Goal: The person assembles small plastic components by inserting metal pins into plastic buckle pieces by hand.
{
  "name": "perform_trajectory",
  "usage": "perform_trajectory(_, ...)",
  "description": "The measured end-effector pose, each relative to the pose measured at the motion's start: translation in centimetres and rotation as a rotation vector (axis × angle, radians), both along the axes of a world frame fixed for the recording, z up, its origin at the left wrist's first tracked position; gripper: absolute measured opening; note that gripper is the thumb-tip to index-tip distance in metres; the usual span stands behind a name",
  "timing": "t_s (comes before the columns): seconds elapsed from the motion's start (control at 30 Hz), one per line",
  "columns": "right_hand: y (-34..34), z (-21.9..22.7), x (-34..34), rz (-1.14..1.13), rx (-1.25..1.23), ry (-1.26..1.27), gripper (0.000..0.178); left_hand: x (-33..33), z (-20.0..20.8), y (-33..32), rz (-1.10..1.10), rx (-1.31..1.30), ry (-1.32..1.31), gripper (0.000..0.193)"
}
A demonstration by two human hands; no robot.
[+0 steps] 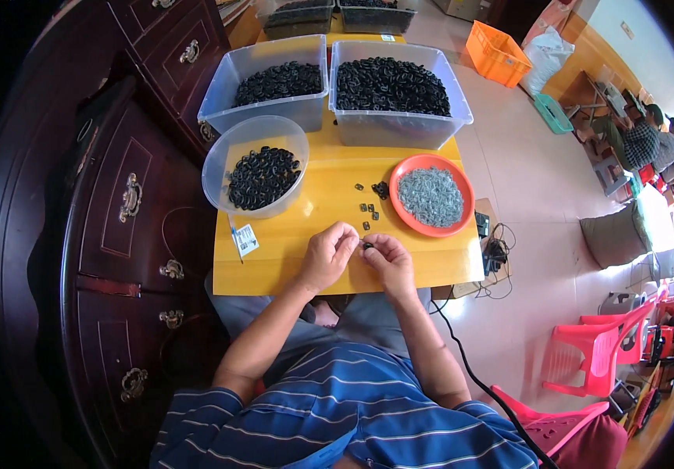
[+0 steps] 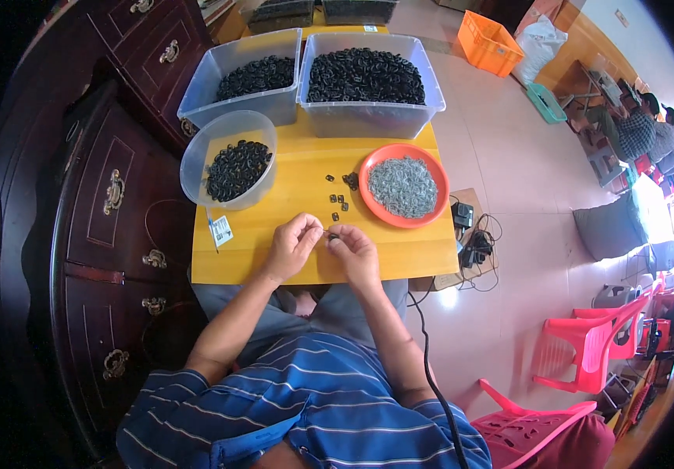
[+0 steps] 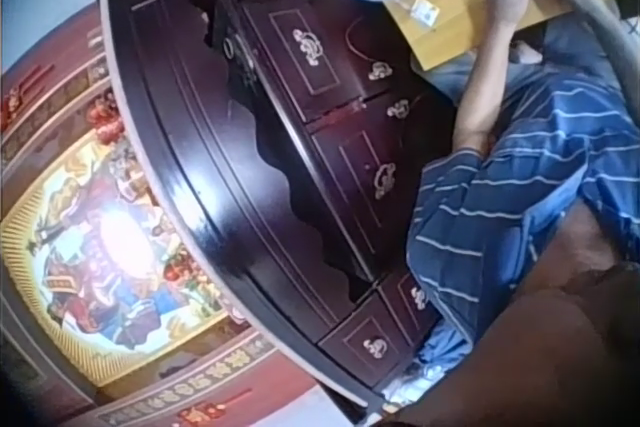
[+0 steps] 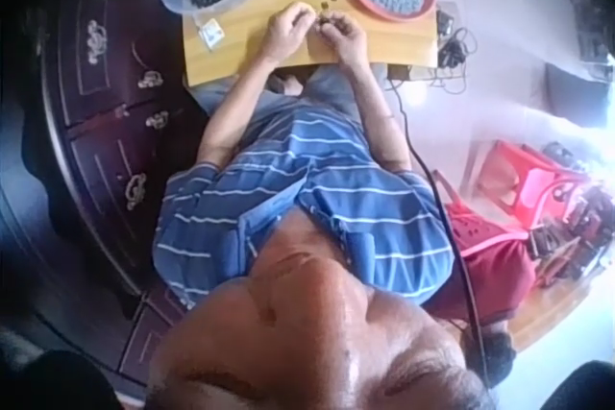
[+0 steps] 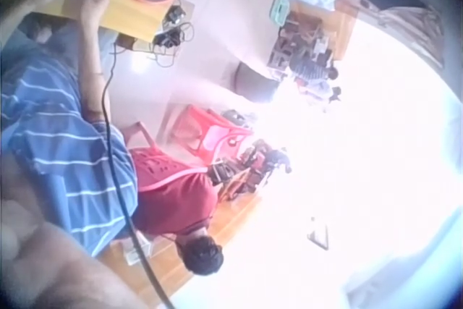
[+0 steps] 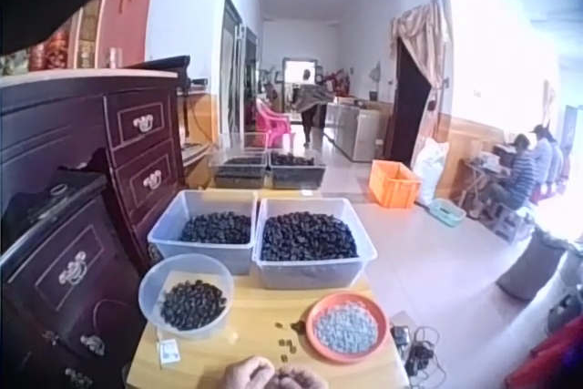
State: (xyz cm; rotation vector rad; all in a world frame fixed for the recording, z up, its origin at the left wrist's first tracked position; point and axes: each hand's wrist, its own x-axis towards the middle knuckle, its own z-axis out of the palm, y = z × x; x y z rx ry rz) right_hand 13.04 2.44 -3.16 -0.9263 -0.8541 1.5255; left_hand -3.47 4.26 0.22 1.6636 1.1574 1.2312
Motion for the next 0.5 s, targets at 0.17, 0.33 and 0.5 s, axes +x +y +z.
perform_trajectory(0.17,0.9,1.0,2.0,-0.077,0.341,-0.885,0.015,-1.0,-0.3,0.1,-0.003,-0.064,0.028,0.008)
perform_trajectory(0.33,2.0,2.6,2.0,-0.126,0.438,-1.241,0.011,-1.6,-0.9,0.2,-0.004,-0.075,0.033,0.007)
perform_trajectory(0.5,3.3,3.0,1.0,-0.211,0.390,-1.360,0.013,-2.1,-1.9,-0.2,0.036,-0.087,-0.031,0.007)
